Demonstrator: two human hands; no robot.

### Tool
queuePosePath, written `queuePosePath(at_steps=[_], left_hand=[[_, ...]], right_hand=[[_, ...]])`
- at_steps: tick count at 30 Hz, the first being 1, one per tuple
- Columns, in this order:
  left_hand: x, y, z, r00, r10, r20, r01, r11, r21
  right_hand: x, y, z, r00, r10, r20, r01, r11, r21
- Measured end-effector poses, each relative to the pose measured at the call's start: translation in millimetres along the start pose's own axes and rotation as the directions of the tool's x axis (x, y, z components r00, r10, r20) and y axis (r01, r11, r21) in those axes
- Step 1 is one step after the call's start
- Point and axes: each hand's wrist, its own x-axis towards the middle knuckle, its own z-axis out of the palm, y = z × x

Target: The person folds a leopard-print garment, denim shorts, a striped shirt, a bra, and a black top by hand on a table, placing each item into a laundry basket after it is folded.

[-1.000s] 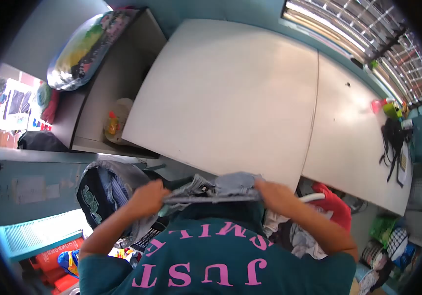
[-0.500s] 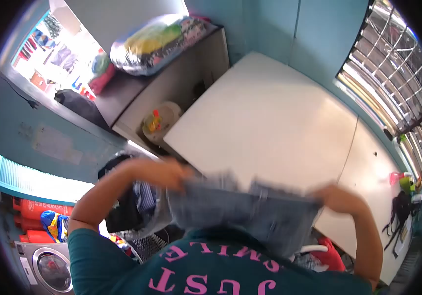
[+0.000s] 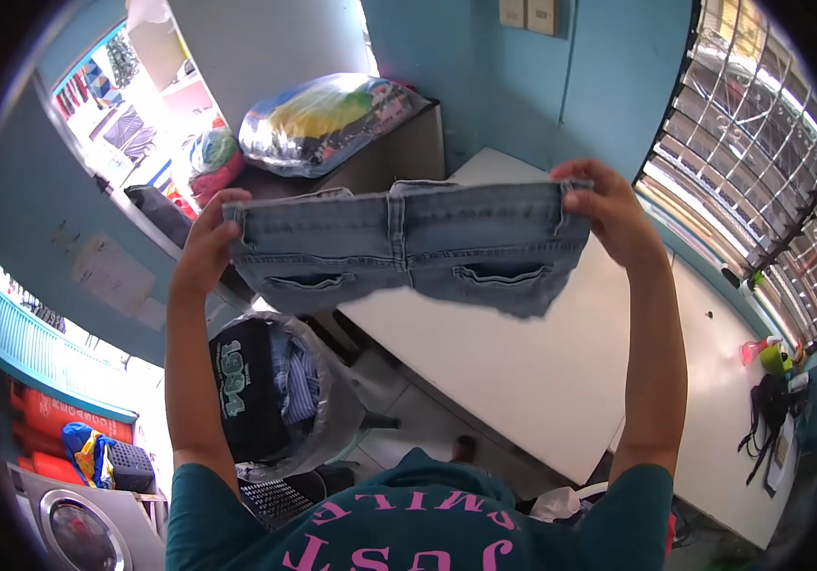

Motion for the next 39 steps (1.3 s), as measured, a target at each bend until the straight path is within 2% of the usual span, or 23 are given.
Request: queuePosePath(at_steps=[4, 6, 8, 10, 11, 14, 16, 18, 20, 21, 22, 24, 25, 26, 27, 29, 30, 32, 34, 36, 37, 38, 39], left_hand=[[6.3, 7.1, -27.3, 0.991, -0.126, -0.035, 0.127, 0.992, 0.011], [3.2, 7.8, -31.7, 0.963, -0.114, -0.244, 0.146, 0.983, 0.115], [-6.9, 11.7, -33.0, 0.949, -0.013, -0.314, 0.067, 0.985, 0.161], [-25.4, 26.1, -18.1, 0.894, 0.241, -0.378, -0.014, 0.857, 0.515], [-36.0, 35.4, -7.0, 0.897, 0.231, -0.376, -0.028, 0.880, 0.474], [-72.1, 57.0, 26.2, 0.890, 0.300, -0.343, -0.085, 0.849, 0.522], [-90.9, 57.8, 27.4, 0.787, 0.591, -0.179, -0.341, 0.658, 0.672], [-105.2, 58.9, 11.7, 0.786, 0.591, -0.183, -0.313, 0.635, 0.706], [-117.0, 58.4, -5.3, 0.783, 0.592, -0.192, -0.280, 0.611, 0.741], [-122.2, 57.5, -14.8, 0.853, 0.494, -0.169, -0.328, 0.759, 0.563], [-127.9, 56.4, -23.8, 0.908, 0.400, -0.124, -0.336, 0.873, 0.353], [-144.7, 61.8, -35.1, 0.926, 0.369, -0.081, -0.338, 0.906, 0.253], [-151.8, 66.1, -40.2, 0.934, 0.350, -0.074, -0.320, 0.911, 0.261], [-158.5, 68.5, -46.4, 0.941, 0.331, -0.069, -0.302, 0.914, 0.270], [-165.0, 68.9, -53.5, 0.952, 0.297, -0.074, -0.270, 0.928, 0.257], [-175.8, 60.3, -67.5, 0.951, 0.286, -0.115, -0.253, 0.938, 0.235], [-179.5, 56.3, -73.9, 0.949, 0.286, -0.131, -0.256, 0.944, 0.206], [-195.4, 46.8, -99.4, 0.946, 0.280, -0.160, -0.226, 0.929, 0.292], [-208.6, 25.5, -127.7, 0.983, 0.180, -0.036, -0.135, 0.840, 0.525], [-214.1, 20.5, -141.7, 0.990, 0.066, -0.126, 0.003, 0.873, 0.487], [-215.3, 18.4, -149.4, 0.980, -0.049, -0.191, 0.128, 0.893, 0.432], [-212.1, 10.3, -162.8, 0.977, -0.048, -0.207, 0.135, 0.892, 0.431], [-205.3, 3.8, -176.5, 0.938, 0.209, -0.275, -0.013, 0.816, 0.578]], right_hand=[[51.6, -1.6, 46.3, 0.997, 0.075, 0.022, -0.071, 0.987, -0.142], [59.6, -3.3, 82.5, 0.997, 0.071, -0.002, -0.069, 0.967, -0.245], [63.5, -8.2, 127.9, 0.991, -0.089, -0.103, 0.063, 0.969, -0.238], [54.8, -18.5, 182.5, 0.986, -0.162, -0.037, 0.144, 0.944, -0.297], [47.2, -23.8, 212.3, 0.974, -0.228, 0.020, 0.220, 0.910, -0.350], [26.9, -37.8, 300.2, 0.952, -0.299, 0.070, 0.306, 0.910, -0.281], [18.3, -51.3, 334.9, 0.978, -0.184, 0.098, 0.168, 0.974, 0.153], [7.8, -59.3, 352.8, 0.979, -0.145, 0.146, 0.116, 0.975, 0.188], [-6.8, -63.4, 364.5, 0.906, -0.271, 0.324, 0.256, 0.963, 0.090], [-9.7, -68.5, 366.9, 0.902, -0.271, 0.336, 0.254, 0.963, 0.095], [-12.1, -73.4, 366.1, 0.742, -0.582, 0.332, 0.670, 0.659, -0.343], [-13.7, -69.0, 362.6, 0.464, -0.741, 0.486, 0.778, 0.078, -0.624], [-11.4, -63.5, 359.5, 0.675, -0.499, 0.544, 0.732, 0.358, -0.580], [-7.8, -57.8, 360.5, 0.771, -0.191, 0.608, 0.583, 0.595, -0.552], [-2.6, -52.4, 365.0, 0.757, -0.181, 0.628, 0.588, 0.607, -0.535], [7.4, -45.8, 378.7, 0.712, 0.155, 0.685, 0.133, 0.928, -0.348], [10.4, -45.6, 386.2, 0.695, 0.160, 0.701, 0.132, 0.930, -0.343], [12.1, -48.9, 402.2, 0.811, 0.105, 0.575, 0.190, 0.883, -0.429], [17.0, -56.4, 416.3, 0.785, -0.024, 0.619, 0.352, 0.840, -0.414], [30.7, -61.3, 427.7, 0.727, -0.316, 0.610, 0.658, 0.575, -0.486], [30.9, -60.4, 433.0, 0.568, -0.547, 0.615, 0.823, 0.365, -0.436], [22.9, -60.5, 439.8, 0.558, -0.547, 0.623, 0.830, 0.366, -0.422], [7.9, -61.2, 446.9, 0.544, -0.592, 0.595, 0.837, 0.330, -0.437]])
